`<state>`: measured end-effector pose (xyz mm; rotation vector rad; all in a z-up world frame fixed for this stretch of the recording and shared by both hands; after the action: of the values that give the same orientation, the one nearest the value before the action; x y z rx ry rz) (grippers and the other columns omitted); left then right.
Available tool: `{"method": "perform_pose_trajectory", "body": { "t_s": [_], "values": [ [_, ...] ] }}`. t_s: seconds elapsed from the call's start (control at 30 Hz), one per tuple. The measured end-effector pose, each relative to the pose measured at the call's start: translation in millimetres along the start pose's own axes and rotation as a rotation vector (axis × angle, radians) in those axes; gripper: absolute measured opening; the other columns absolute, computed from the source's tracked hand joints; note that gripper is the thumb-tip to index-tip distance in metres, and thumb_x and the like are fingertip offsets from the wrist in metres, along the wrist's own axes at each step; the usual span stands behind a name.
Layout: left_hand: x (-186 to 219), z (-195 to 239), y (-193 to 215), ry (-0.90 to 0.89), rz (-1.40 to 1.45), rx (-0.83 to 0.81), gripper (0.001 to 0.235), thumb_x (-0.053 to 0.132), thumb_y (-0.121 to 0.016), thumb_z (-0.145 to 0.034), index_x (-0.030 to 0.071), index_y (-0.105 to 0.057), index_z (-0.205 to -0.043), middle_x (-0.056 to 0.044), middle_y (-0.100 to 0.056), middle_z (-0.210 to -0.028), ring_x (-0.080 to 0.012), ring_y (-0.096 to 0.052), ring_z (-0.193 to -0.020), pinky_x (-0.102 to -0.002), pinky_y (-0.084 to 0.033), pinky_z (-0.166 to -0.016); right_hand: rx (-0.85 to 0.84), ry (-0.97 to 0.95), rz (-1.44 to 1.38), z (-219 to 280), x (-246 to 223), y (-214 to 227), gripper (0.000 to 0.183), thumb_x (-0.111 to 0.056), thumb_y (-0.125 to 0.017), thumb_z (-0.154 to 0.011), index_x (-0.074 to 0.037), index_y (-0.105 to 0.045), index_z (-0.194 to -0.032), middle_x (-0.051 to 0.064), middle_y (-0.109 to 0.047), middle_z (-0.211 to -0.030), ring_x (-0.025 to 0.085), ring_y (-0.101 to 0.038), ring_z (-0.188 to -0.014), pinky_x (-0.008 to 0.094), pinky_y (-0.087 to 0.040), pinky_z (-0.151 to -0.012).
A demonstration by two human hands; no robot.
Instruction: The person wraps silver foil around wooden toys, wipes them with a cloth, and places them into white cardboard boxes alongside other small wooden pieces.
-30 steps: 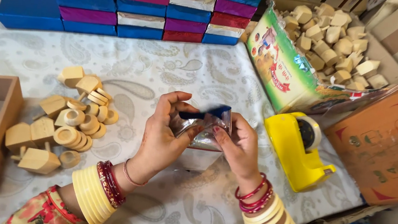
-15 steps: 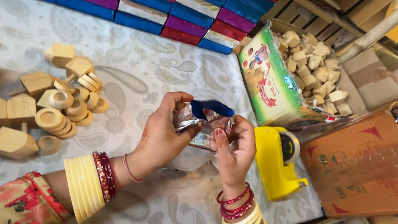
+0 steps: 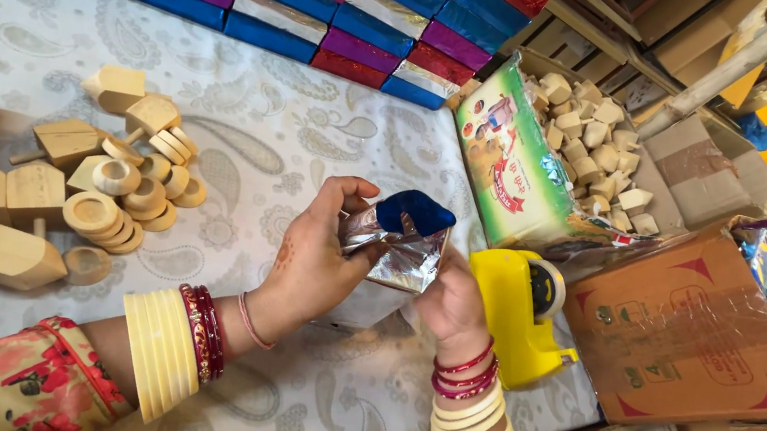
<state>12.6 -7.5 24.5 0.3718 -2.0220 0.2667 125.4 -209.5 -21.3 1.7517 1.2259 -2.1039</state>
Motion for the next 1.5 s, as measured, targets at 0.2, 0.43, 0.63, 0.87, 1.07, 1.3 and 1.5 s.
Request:
{"method": "perform_pose_trajectory", "body": {
  "t_s": [0.2, 0.43, 0.63, 0.87, 1.07, 1.3, 1.5],
  "values": [
    [1, 0, 2, 0.076, -0.059, -0.006, 0.058, 0.005, -0.08, -0.077, 0.009, -0.051, -0.127, -0.013, -0.07, -0.102, -0.0261, -0.072, -0.09, -0.035, -0.058, -0.077, -0.072, -0.047, -0.031, 14, -12, -61, 0.058, -0.029, -0.071, -0.094, 0.0, -0.054, -0.141, 0.009, -0.068, -0.129, 0.021, -0.064, -0.118, 0.039, -0.048, -0.105],
    [-5, 4, -1, -0.021, -0.058, -0.007, 0.058, 0.002, -0.077, -0.077, 0.008, -0.05, -0.129, -0.014, -0.07, -0.108, -0.0283, -0.073, -0.097, -0.036, -0.058, -0.081, 0.021, 0.017, 0.117, 17, 7, -42, 0.055, -0.026, -0.074, -0.094, 0.001, -0.057, -0.139, 0.006, -0.069, -0.125, 0.016, -0.064, -0.113, 0.035, -0.049, -0.1],
    [12, 2, 6, -0.086, -0.114, -0.058, 0.061, -0.002, -0.073, -0.074, 0.007, -0.049, -0.129, -0.017, -0.067, -0.117, -0.0327, -0.07, -0.107, -0.038, -0.056, -0.088, 0.007, 0.058, 0.161, 18, 9, -38, 0.051, -0.024, -0.073, -0.097, 0.003, -0.059, -0.138, 0.006, -0.07, -0.12, 0.015, -0.064, -0.111, 0.032, -0.049, -0.098],
    [55, -8, 26, -0.522, -0.564, -0.132, 0.058, 0.009, -0.079, -0.073, 0.014, -0.058, -0.127, -0.017, -0.052, -0.137, -0.037, -0.047, -0.133, -0.051, -0.038, -0.103, -0.008, 0.007, 0.124, 20, 7, -48, 0.045, -0.029, -0.066, -0.099, 0.0, -0.06, -0.133, 0.004, -0.07, -0.119, 0.013, -0.065, -0.109, 0.031, -0.05, -0.096],
    [56, -9, 23, -0.624, -0.651, -0.278, 0.06, 0.031, -0.085, -0.072, 0.012, -0.058, -0.123, -0.012, -0.054, -0.139, -0.0311, -0.05, -0.133, -0.054, -0.035, -0.103, -0.022, 0.026, -0.023, 16, 26, -20, 0.042, -0.031, -0.055, -0.112, 0.002, -0.059, -0.136, 0.007, -0.068, -0.122, 0.017, -0.064, -0.109, 0.035, -0.05, -0.096],
    [45, -18, 19, -0.173, -0.577, -0.273, 0.071, 0.027, -0.088, -0.073, 0.008, -0.054, -0.133, -0.01, -0.066, -0.123, -0.0252, -0.068, -0.089, -0.038, -0.053, -0.077, -0.213, -0.018, -0.202, 25, -9, -74, 0.066, -0.044, -0.054, -0.099, 0.003, -0.047, -0.145, 0.013, -0.062, -0.138, 0.025, -0.061, -0.128, 0.042, -0.045, -0.112],
    [38, -14, 22, -0.225, -0.563, -0.181, 0.061, 0.022, -0.085, -0.082, 0.008, -0.055, -0.132, -0.011, -0.068, -0.105, -0.0229, -0.073, -0.081, -0.035, -0.057, -0.066, -0.284, 0.044, 0.22, 27, -11, -65, 0.066, -0.004, -0.065, -0.092, -0.004, -0.042, -0.154, 0.006, -0.058, -0.141, 0.015, -0.055, -0.127, 0.034, -0.043, -0.107]
  ]
}}
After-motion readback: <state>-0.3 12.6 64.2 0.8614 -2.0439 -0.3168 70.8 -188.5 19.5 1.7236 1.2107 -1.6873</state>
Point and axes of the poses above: each hand's wrist, its own z-axis away from the middle knuckle, its own y-axis out of the back of the hand, x = y × z, the point moved 2 cm from there along -z, towards the middle knuckle
